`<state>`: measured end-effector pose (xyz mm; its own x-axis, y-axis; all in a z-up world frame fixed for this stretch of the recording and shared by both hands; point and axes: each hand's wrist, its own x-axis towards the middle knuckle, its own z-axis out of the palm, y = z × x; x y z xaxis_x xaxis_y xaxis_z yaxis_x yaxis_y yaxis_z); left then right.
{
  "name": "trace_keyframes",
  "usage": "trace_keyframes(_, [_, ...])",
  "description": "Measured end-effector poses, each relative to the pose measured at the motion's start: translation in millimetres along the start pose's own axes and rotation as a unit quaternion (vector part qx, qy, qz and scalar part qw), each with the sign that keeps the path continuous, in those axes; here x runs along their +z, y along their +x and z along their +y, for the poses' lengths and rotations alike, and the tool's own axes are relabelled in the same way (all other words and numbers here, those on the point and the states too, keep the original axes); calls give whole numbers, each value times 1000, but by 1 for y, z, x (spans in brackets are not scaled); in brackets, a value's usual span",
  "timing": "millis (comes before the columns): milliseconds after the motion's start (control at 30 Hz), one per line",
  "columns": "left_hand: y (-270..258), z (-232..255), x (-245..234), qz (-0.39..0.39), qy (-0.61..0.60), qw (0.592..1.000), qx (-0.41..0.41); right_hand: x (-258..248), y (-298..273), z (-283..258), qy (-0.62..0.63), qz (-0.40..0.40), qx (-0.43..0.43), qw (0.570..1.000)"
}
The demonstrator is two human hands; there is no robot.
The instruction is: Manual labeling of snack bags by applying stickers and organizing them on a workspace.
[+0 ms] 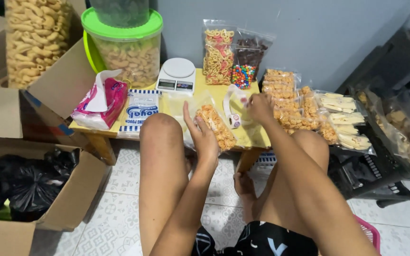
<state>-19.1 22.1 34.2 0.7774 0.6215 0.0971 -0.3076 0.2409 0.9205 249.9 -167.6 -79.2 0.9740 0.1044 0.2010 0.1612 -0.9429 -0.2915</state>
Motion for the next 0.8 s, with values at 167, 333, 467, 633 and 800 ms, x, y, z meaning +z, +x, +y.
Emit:
trace_keyframes(167, [5, -20, -1, -49, -46, 998, 1, -84, -25, -47, 112, 34, 8, 993])
trace_keyframes(333, [5, -43, 4, -69, -48, 995, -49, -115, -35, -47, 281, 103, -52, 953])
trace_keyframes(467, [6, -56, 10, -65, -19, 996, -62, -142, -54, -51, 343, 103, -76, 930])
trace_keyframes(633, [0, -54, 10, -63, -4, 996, -66, -182, -87, -66, 357, 87, -79, 927])
trace_keyframes(800, [6, -53, 7, -43, -12, 998, -53, -179, -74, -52, 410, 90, -70, 905])
